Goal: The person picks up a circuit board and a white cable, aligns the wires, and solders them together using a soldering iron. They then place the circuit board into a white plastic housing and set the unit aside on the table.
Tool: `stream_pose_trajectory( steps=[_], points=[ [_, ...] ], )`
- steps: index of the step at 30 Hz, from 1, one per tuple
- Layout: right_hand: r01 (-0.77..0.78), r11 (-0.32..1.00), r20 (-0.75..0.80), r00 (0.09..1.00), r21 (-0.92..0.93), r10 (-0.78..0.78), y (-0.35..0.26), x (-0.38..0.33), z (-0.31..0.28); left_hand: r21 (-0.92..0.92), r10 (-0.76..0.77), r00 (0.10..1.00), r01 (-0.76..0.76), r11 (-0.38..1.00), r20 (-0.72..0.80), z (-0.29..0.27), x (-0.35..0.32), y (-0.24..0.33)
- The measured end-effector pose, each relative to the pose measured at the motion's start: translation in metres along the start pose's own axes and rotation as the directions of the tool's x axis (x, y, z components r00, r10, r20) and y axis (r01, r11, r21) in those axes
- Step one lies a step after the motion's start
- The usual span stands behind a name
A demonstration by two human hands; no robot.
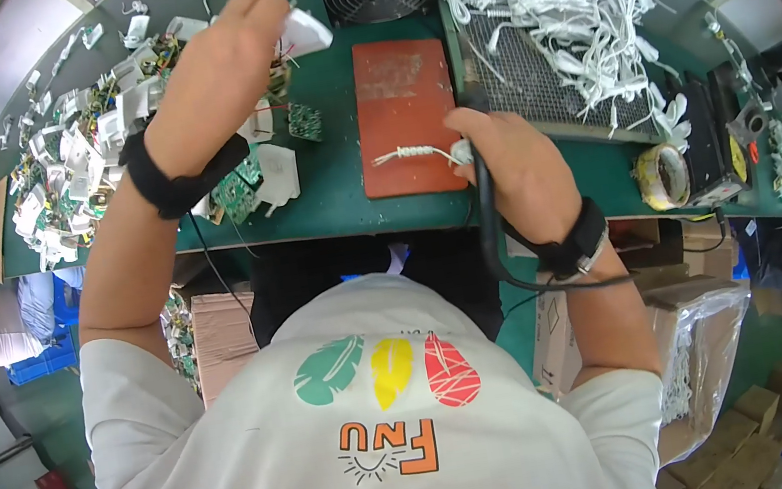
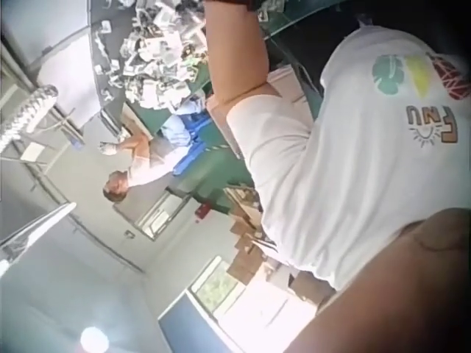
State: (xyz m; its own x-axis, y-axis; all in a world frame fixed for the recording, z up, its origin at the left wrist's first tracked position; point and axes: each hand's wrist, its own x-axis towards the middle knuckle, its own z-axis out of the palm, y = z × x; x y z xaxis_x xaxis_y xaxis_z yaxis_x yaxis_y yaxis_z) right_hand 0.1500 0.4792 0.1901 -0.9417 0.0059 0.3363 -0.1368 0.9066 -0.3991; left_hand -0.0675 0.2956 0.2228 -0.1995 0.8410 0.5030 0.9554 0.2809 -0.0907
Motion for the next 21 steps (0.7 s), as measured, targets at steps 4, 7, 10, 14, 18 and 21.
stream_pose_trajectory(
  steps=[4, 7, 10, 14, 18, 21],
  points=[
    [0.033, 0.989, 0.021, 0.999, -0.144, -0.031, -0.002, 0.003, 0.021, -0.128, -0.125, 0.979, 0.105, 0.986, -0.158, 0.002, -0.015, 0.02],
    [0.023, 0.999, -0.064, 0.998, -0.035, -0.025, -0.017, 0.003, 0.037, -0.25, -0.269, 0.957, 0.236, 0.939, -0.106, 0.017, -0.037, 0.031],
    [-0.02, 0.995, -0.131, 0.991, 0.098, 0.033, -0.031, 0.002, 0.056, -0.228, -0.382, 0.923, 0.364, 0.903, -0.04, 0.014, -0.055, 0.043],
    [-0.081, 0.971, -0.216, 0.968, 0.224, 0.131, -0.03, 0.001, 0.078, -0.354, -0.286, 0.895, 0.405, 0.843, 0.343, -0.01, -0.088, 0.077],
    [-0.048, 0.978, -0.282, 0.954, 0.202, 0.105, -0.024, 0.005, 0.085, -0.315, -0.241, 0.89, 0.374, 0.872, 0.388, 0.003, -0.109, 0.073],
    [-0.083, 0.966, -0.275, 0.949, 0.245, 0.152, -0.022, 0.007, 0.086, -0.219, -0.252, 0.931, 0.313, 0.924, 0.265, 0.019, -0.104, 0.049]
  ],
)
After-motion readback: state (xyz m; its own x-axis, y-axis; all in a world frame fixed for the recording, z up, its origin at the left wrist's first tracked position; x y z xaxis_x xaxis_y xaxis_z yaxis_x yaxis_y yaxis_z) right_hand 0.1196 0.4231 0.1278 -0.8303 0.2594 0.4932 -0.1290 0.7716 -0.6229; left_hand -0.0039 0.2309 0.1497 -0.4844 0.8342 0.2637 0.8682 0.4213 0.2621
